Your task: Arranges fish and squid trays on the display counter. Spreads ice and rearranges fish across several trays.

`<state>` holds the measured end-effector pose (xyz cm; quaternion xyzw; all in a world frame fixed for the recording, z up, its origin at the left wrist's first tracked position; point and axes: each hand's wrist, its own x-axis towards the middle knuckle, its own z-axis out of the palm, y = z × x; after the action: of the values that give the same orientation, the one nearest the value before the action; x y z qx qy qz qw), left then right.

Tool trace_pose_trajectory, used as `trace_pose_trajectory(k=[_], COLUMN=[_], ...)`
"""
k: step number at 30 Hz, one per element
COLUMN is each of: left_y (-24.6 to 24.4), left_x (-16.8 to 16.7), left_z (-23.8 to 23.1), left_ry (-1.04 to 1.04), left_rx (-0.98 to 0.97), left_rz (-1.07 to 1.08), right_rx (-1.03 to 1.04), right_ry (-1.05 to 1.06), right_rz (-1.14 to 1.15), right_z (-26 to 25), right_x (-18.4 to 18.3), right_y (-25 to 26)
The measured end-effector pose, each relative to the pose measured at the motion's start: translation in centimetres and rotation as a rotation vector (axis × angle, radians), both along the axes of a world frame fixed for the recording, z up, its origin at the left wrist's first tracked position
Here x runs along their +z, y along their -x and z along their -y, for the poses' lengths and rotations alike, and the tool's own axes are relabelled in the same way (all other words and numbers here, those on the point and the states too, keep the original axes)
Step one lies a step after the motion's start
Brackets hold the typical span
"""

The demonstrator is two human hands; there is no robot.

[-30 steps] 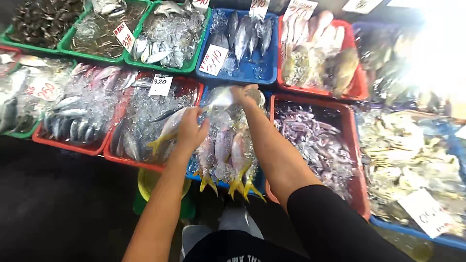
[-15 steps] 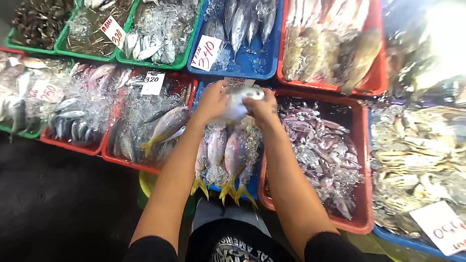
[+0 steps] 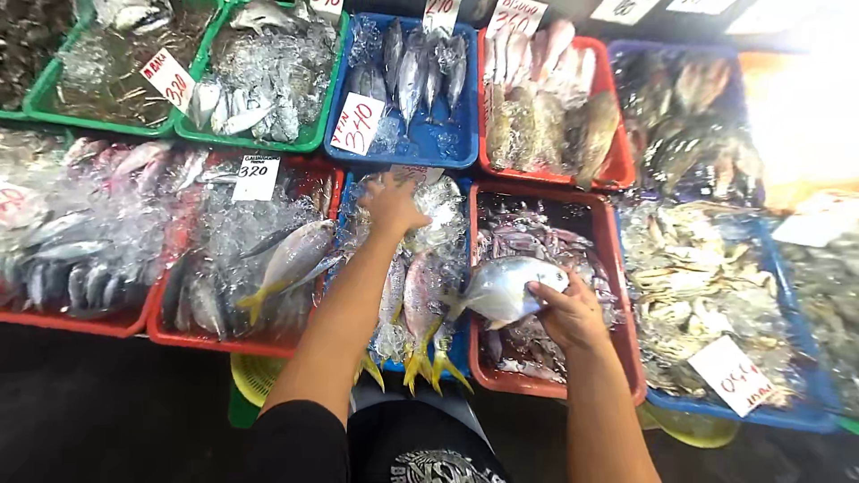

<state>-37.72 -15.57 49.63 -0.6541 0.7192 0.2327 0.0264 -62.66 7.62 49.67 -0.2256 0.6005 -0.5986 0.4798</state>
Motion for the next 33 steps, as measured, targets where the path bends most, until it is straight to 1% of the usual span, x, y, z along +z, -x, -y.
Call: trace_pose_trajectory(k=[4, 7, 9, 11, 12, 15, 17, 20, 23, 26, 30, 33], left_y=[-0.2, -0.9, -1.1, -0.2, 0.6, 3.4, 4.5, 3.4, 1.7, 0.2, -1.4, -1.6], left_x=[0.2, 0.7, 1.2, 2.0, 1.7, -1.5, -2.6, -2.6, -1.5, -0.6, -2.4, -2.6], left_z=[-1.6, -4.3, -5.2, -3.6, -2.2, 1.8, 2.6, 2.1, 0.9, -2.2, -6.3, -9.5], left_ry=[0.018, 0.051, 0.050, 0.055, 0.055, 0.019, 0.025, 0.048, 0.039, 0.044, 0.105, 0.050], left_rx=[-0.136, -0.228, -0.244, -0.219, -0.217, -0.236, -0.204, -0.230, -0.327, -0.469, -0.626, -0.664], left_rz=[0.007, 0.010, 0.020, -0.010, -0.037, -0.033, -0.011, -0.005, 0.010, -0.032, -0.073, -0.121], right_rx=[-0.050, -0.098, -0.112, -0.131, -0.137, -0.177, -0.192, -0.206, -0.208, -0.230, -0.227, -0.210], right_ry=[0.027, 0.049, 0.059, 0.055, 0.039, 0.003, 0.017, 0.048, 0.061, 0.046, 0.037, 0.046], right_rz=[0.009, 0.038, 0.042, 0.033, 0.031, 0.023, 0.026, 0.080, 0.100, 0.096, 0.090, 0.085], right_z=[-2.0, -3.0, -3.3, -3.3, -3.6, -3.6, -3.3, -3.7, -4.0, -4.2, -3.6, -3.4], right_x=[-0.2, -0.2, -0.2, -0.4, -0.5, -0.7, -0.6, -0.8, -0.8, -1.0, -1.3, -1.1], right_y=[-0.6, -0.7, -0.3, 0.1, 0.2, 0.1, 0.0, -0.4, -0.2, 0.1, 0.7, 1.0])
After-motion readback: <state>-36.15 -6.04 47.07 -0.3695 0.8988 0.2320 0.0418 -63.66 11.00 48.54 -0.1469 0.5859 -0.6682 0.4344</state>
